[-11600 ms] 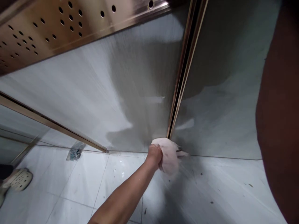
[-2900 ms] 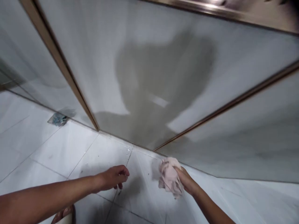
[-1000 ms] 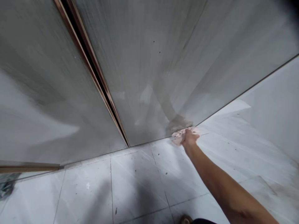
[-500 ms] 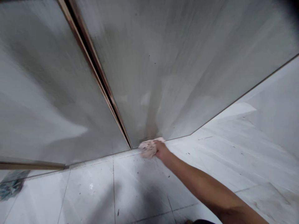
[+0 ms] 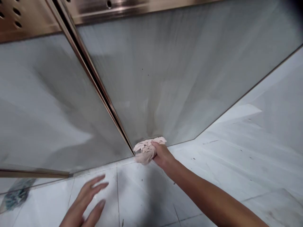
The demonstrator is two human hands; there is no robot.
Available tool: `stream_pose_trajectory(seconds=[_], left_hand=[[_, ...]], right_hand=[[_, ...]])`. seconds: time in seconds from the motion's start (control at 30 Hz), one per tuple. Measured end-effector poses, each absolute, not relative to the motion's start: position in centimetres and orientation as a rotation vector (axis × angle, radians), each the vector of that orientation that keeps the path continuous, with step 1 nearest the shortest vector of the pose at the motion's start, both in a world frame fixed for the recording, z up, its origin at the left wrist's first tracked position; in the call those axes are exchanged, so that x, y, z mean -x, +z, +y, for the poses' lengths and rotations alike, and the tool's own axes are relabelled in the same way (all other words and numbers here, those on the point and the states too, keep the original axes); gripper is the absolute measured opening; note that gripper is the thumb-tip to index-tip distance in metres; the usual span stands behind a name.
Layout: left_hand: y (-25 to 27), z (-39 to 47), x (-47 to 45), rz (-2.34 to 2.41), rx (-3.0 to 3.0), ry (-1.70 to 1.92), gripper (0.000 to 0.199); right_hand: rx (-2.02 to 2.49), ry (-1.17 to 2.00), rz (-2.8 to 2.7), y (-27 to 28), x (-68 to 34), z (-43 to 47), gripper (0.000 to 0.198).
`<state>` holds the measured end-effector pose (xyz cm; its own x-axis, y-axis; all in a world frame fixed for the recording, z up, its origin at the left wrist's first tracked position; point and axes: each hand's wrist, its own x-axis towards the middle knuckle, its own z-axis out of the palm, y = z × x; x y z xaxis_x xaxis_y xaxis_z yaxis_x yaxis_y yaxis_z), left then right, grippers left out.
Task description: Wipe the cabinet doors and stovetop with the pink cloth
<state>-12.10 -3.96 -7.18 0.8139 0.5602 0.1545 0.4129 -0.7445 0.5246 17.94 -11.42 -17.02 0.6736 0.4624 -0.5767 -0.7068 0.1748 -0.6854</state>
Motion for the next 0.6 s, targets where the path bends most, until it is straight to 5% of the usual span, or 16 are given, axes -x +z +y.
stream_pose_trajectory(seconds=[0.17, 0.27, 0.43, 0.53, 0.6], left_hand=[[1.0, 0.1, 1.5, 0.117, -3.107, 0.948, 0.059], [4.8, 2.4, -1.9, 0.077, -3.315, 1.207, 0.054], [5.9, 4.7, -3.9, 0.187, -3.429, 0.902, 0.041], [5.4, 4.8, -4.0, 0.261, -3.387, 0.832, 0.038], [5.4, 4.6, -4.0, 0.295, -3.387, 0.811, 0.040]], right_hand=[[1.247, 0.593, 0.009, -14.0, -18.9, -15.1, 0.053], [1.596, -0.111, -0.203, -9.6, -22.4, -17.6, 0.059], [1.573, -1.146, -0.734, -4.2, -24.6, -16.0, 0.049], [1.606, -1.085, -0.869, -8.9, -22.4, -13.1, 0.032], [1.743, -0.552, -1.197, -14.8, -20.5, -11.9, 0.025]])
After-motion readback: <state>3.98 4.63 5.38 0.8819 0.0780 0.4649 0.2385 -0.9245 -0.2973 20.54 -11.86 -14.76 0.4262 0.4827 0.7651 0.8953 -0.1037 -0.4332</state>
